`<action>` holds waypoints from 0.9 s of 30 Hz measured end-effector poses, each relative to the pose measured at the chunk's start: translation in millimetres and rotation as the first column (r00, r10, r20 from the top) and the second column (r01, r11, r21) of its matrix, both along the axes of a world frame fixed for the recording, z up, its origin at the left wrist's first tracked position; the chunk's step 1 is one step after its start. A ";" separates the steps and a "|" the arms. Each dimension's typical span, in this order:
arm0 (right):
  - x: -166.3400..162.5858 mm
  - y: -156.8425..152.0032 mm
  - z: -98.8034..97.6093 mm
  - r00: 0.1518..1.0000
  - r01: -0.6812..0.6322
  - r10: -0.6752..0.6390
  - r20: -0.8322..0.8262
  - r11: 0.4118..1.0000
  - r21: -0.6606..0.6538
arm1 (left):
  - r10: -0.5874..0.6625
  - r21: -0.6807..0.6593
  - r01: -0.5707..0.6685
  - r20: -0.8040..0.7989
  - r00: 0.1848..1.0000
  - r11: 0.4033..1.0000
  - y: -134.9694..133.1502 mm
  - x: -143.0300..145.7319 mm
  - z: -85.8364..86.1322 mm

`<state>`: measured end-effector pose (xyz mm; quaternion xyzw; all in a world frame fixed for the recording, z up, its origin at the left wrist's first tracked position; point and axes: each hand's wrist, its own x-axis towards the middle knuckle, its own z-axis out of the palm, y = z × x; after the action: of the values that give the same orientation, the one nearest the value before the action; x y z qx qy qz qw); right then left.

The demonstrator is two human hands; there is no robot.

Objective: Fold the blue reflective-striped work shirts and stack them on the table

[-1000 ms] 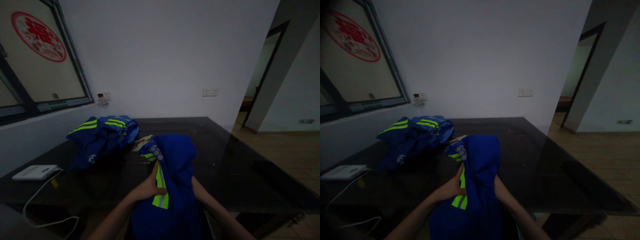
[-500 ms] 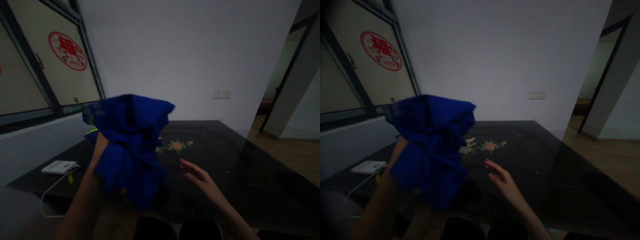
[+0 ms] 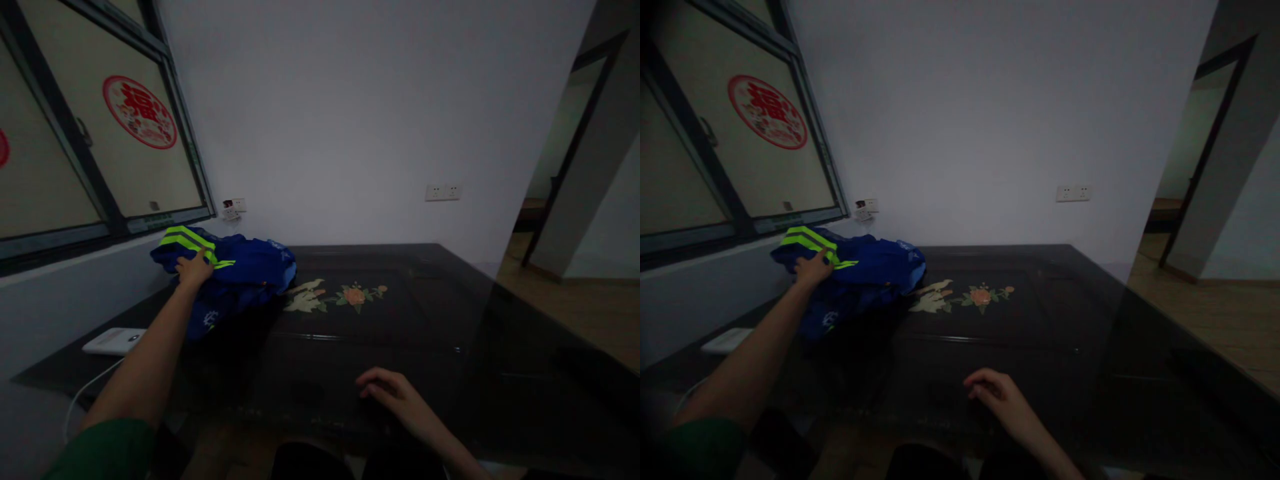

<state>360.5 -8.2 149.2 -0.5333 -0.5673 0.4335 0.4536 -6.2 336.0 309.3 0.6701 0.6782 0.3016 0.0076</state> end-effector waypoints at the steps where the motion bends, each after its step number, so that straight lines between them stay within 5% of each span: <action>1: 1.3 -0.8 0.6 1.000 -0.002 0.002 0.004 1.000 -0.005 | 0.072 -0.009 -0.072 0.035 0.997 0.997 -2.0 -2.0 -9.9; 7: -0.2 -0.9 0.2 0.999 0.004 -0.005 0.037 0.999 0.040 | 0.076 0.079 -0.078 0.035 0.997 0.994 -14.0 -0.8 -58.5; 14: -2.8 -2.4 2.4 0.998 0.004 -0.008 0.058 0.998 0.057 | 0.034 -0.172 -0.016 0.101 0.994 0.985 3.4 15.8 -115.8; 18: 0.3 -4.2 1.7 0.999 0.006 -0.008 0.051 0.998 0.056 | 0.060 -0.145 -0.040 0.135 0.989 0.989 -8.7 14.0 -112.8; 22: 16.4 -2.1 12.9 0.996 0.045 -0.052 0.067 0.995 0.090 | 0.098 0.253 -0.125 0.114 0.989 0.959 -55.9 28.2 -88.4; 25: 30.6 14.8 29.6 0.991 0.075 -0.090 0.095 0.986 0.148 | -0.223 0.426 0.134 0.166 0.961 0.895 -98.3 75.8 -82.8; 27: 36.1 36.0 37.3 0.990 0.061 -0.084 0.116 0.979 0.194 | -0.574 0.298 0.505 0.226 0.787 0.810 -124.4 125.2 -93.4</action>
<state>396.6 27.8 186.5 -0.5337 -0.6132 0.3267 0.4820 119.0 211.6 215.9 0.7782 0.4093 0.4600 0.1238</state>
